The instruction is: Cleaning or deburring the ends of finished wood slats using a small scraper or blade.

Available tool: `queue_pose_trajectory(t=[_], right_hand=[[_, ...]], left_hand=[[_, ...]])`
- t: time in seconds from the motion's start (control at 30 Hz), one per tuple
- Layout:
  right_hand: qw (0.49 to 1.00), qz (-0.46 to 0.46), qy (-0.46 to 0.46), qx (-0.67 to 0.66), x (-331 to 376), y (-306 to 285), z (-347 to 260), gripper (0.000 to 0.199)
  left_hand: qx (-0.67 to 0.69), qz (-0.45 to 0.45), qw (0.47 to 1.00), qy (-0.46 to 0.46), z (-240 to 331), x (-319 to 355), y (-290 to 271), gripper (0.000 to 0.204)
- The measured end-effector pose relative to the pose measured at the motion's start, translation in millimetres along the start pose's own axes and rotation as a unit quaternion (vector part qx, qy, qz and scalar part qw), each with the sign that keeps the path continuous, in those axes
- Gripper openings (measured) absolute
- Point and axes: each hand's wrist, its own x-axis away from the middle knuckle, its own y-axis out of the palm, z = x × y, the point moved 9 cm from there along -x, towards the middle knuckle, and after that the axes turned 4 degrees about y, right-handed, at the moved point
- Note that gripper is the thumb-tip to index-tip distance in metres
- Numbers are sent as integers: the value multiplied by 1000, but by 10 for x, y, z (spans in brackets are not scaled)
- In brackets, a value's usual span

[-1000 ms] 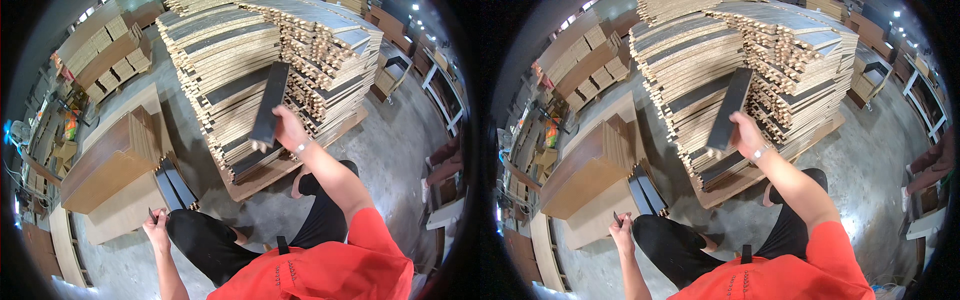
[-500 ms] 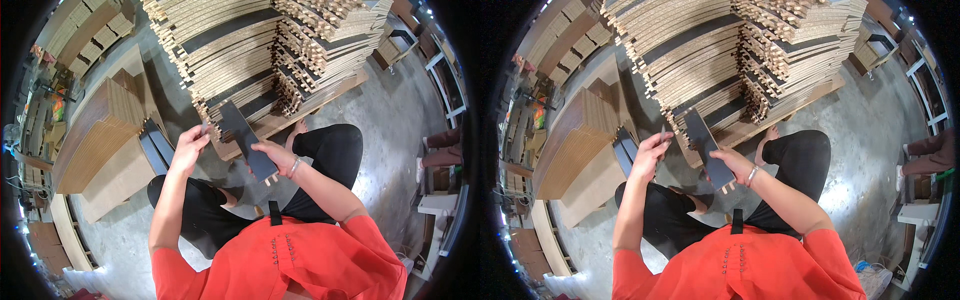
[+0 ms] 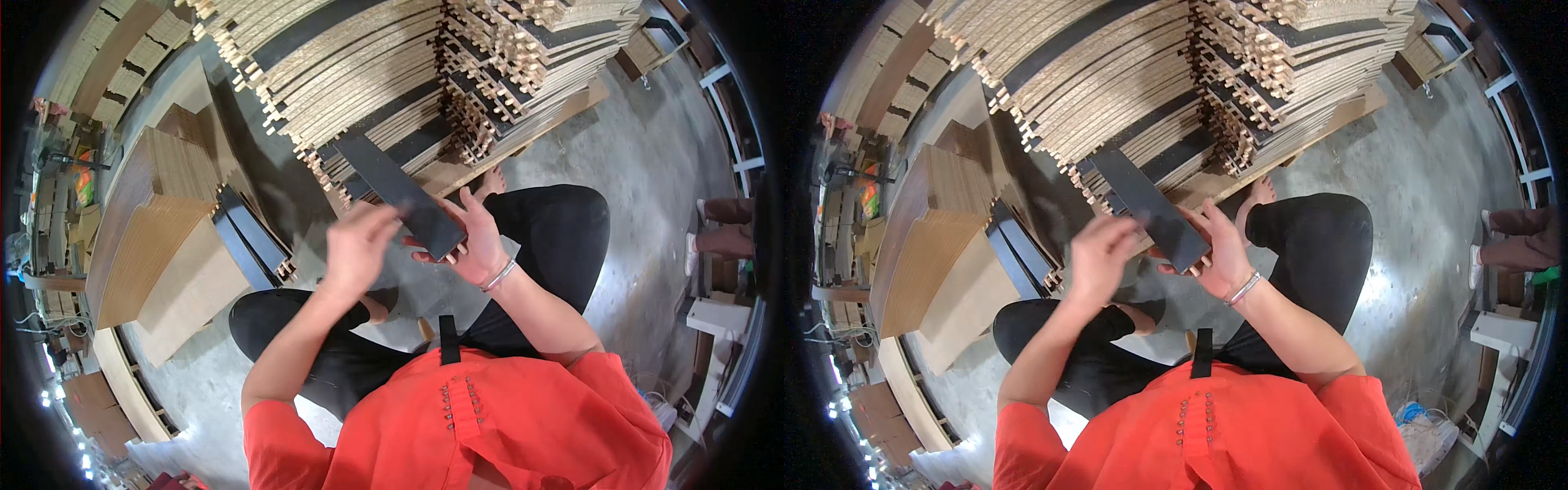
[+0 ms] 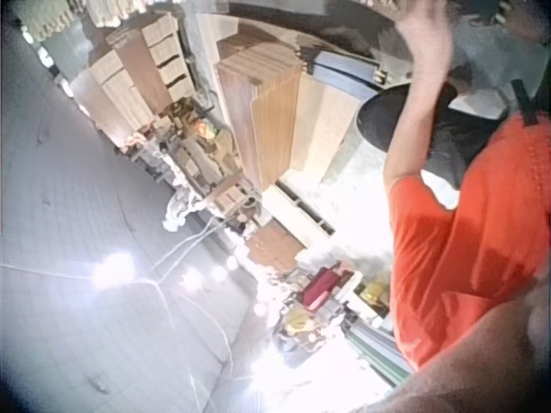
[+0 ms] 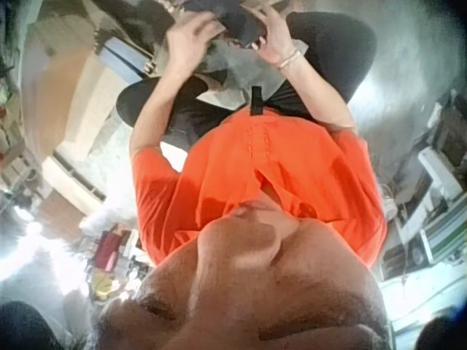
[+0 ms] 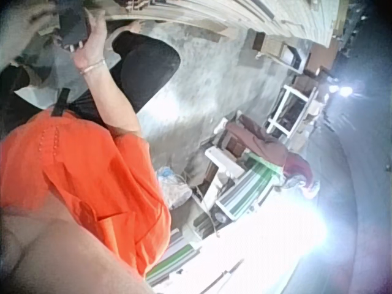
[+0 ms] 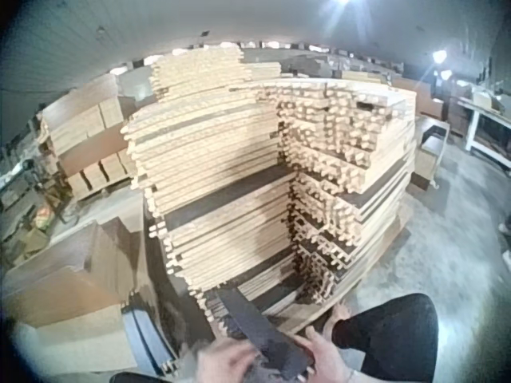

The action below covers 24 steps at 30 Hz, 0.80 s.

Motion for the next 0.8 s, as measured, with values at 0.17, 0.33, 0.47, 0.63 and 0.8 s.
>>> queue_pose_trajectory(t=[0.17,0.33,0.47,0.63,0.8], right_hand=[[998,28,-19,-55,-5,-1,43,76],[998,24,-3,-56,-61,-25,136,75],[996,66,-15,-65,-41,-234,55,74],[996,74,0,-49,-72,-218,149,74],[994,101,-1,-47,-75,-282,63,73]], left_hand=[[-194,-24,965,174,242,-54,397,15],[-346,77,927,122,-528,-585,88,20],[-225,-66,947,221,170,-111,567,27],[-373,39,923,91,-865,-774,63,23],[-369,25,920,131,-791,-775,285,19]])
